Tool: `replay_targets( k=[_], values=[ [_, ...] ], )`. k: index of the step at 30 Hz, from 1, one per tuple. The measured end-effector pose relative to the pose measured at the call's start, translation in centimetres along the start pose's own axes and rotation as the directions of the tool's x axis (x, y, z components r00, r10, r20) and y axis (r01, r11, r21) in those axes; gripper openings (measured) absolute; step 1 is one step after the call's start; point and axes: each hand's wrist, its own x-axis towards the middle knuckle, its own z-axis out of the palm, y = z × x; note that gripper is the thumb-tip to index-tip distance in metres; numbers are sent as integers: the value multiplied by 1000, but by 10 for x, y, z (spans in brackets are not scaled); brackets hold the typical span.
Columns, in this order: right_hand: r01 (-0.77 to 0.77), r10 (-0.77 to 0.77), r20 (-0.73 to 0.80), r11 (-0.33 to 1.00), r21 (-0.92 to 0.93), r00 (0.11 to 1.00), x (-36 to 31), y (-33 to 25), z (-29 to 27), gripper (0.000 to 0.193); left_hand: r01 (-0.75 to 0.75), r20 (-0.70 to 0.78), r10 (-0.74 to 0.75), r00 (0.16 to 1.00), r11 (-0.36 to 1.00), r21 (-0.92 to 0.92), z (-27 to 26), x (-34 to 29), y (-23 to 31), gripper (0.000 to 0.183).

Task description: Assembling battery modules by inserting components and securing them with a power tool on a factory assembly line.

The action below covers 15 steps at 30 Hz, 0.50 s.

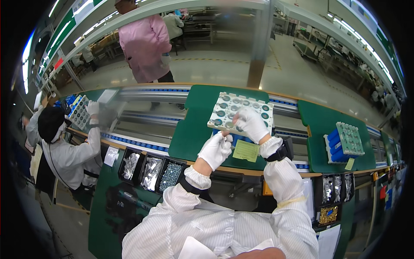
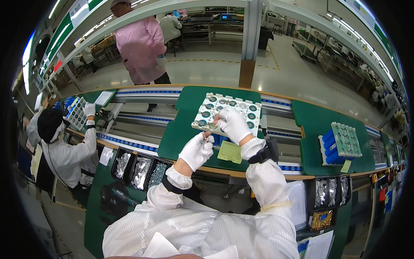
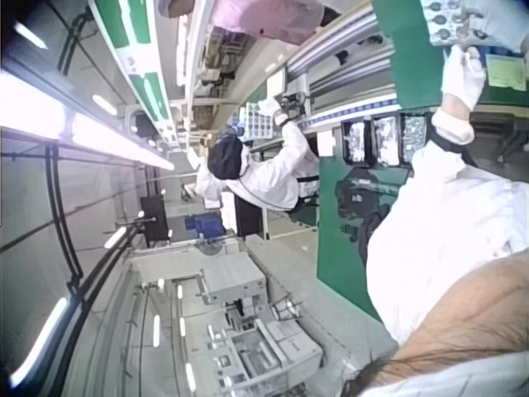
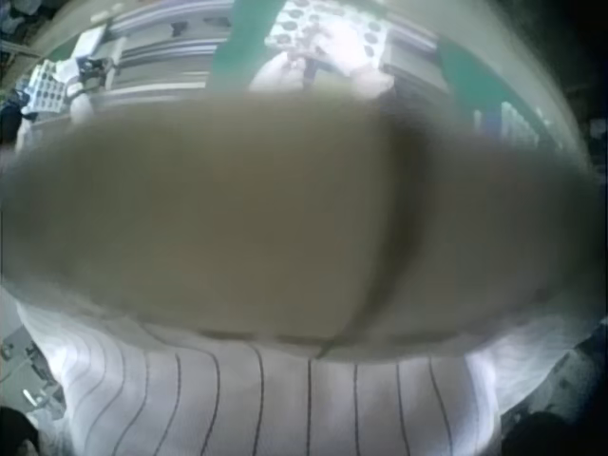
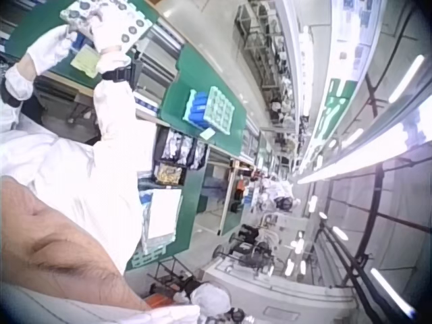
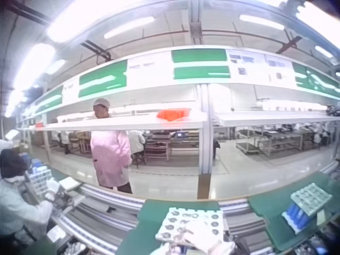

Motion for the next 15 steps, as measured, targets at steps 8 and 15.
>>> replay_targets(
  k=[8, 15],
  values=[
    [-407, 411, -21, 893, -193, 911, 2, 9, 15, 15, -230, 21, 230, 973, 973, 28, 0, -5, -6, 36],
    [-298, 320, 3, 886, -355, 947, 4, 5, 19, 12, -274, -12, 279, 960, 949, 156, 3, -12, -5, 35]
  ],
)
